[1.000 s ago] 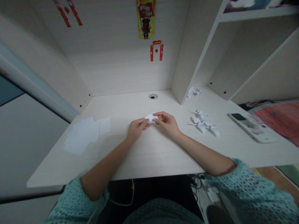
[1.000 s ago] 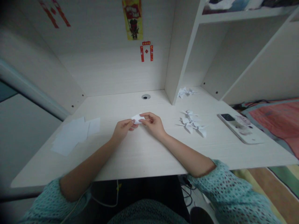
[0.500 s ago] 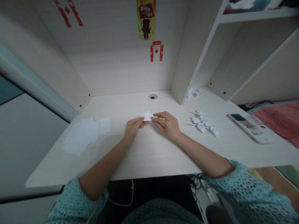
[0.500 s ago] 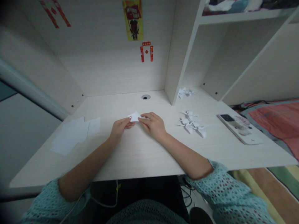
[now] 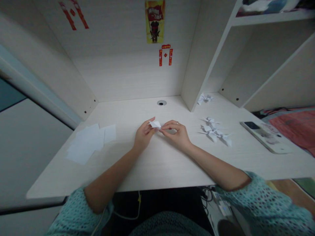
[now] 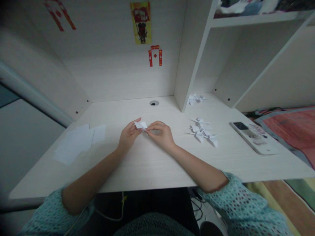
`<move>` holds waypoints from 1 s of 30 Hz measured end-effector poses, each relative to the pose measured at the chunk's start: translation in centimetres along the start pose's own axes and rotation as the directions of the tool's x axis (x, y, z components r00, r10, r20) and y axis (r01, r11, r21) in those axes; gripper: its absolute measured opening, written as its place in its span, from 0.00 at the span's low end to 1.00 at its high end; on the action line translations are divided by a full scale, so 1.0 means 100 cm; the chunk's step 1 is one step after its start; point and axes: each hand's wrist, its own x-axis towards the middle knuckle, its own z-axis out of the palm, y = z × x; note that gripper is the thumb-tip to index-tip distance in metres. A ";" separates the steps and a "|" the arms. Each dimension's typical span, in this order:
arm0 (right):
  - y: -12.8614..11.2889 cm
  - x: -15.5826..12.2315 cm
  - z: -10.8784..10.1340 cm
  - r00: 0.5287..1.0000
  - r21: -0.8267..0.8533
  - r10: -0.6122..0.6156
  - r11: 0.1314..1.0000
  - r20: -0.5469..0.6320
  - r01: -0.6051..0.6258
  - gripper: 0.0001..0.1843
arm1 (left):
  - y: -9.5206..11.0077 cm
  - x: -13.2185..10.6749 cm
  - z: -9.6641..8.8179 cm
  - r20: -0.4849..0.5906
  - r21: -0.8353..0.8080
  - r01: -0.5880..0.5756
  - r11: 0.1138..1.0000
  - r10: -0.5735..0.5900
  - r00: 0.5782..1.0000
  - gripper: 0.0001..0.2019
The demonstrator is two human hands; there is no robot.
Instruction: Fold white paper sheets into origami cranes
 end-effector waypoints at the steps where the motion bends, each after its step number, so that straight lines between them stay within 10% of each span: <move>1: -0.001 0.000 0.000 1.000 0.002 0.006 1.000 0.002 -0.006 0.07 | 0.001 0.000 0.000 0.000 0.007 -0.006 1.000 0.006 1.000 0.30; 18: -0.004 0.008 -0.011 1.000 0.023 0.015 1.000 0.022 -0.015 0.08 | 0.012 -0.001 -0.006 0.069 0.169 -0.060 0.984 0.048 0.996 0.22; 30: 0.001 0.004 -0.018 0.939 -0.276 -0.337 0.897 0.072 0.344 0.08 | 0.017 -0.004 -0.006 0.208 0.203 -0.043 0.978 0.000 0.978 0.24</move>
